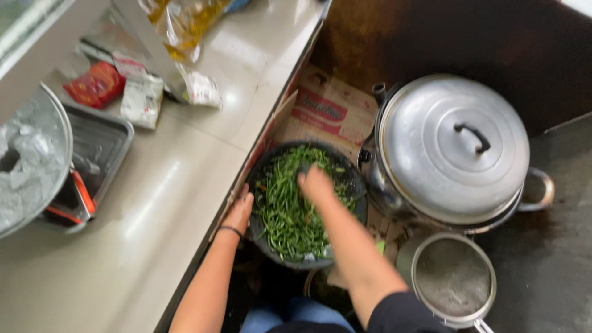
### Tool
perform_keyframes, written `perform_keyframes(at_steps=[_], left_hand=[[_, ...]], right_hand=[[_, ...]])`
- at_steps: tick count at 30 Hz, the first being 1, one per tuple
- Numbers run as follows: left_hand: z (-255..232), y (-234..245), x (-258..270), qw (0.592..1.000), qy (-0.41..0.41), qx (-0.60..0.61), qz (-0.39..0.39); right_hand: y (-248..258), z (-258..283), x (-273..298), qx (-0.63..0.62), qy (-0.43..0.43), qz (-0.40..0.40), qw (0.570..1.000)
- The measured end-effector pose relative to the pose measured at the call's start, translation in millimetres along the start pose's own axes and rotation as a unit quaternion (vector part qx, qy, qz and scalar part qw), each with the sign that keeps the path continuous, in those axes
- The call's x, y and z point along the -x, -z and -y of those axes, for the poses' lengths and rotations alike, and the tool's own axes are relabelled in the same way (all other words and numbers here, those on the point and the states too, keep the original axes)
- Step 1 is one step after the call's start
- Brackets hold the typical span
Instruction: The person uses a pestle to crush and mix green vegetables in a stone mortar. The hands repeatedly press and rotate the pestle to break down the vegetables. The task continues throughout the clip without a visible final state or transfer of the contents.
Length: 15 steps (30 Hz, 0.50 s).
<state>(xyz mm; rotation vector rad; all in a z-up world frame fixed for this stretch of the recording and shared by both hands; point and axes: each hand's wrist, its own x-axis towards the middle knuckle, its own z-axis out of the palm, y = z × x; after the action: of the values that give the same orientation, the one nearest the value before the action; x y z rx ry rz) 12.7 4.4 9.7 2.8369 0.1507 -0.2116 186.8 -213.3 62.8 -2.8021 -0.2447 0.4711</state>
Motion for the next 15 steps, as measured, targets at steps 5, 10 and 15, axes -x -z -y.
perform_keyframes(at_steps=[5, 10, 15], left_hand=[[12, -14, -10, 0.997, -0.03, -0.013, -0.065], [3, 4, -6, 0.999, -0.011, -0.016, -0.031], [-7, 18, 0, 0.999, 0.005, -0.036, 0.015]], right_hand=[[-48, -5, 32, -0.027, -0.054, -0.021, 0.998], [-5, -36, -35, 0.01, -0.027, 0.184, 0.982], [-63, -22, 90, -0.059, -0.042, -0.023, 0.997]])
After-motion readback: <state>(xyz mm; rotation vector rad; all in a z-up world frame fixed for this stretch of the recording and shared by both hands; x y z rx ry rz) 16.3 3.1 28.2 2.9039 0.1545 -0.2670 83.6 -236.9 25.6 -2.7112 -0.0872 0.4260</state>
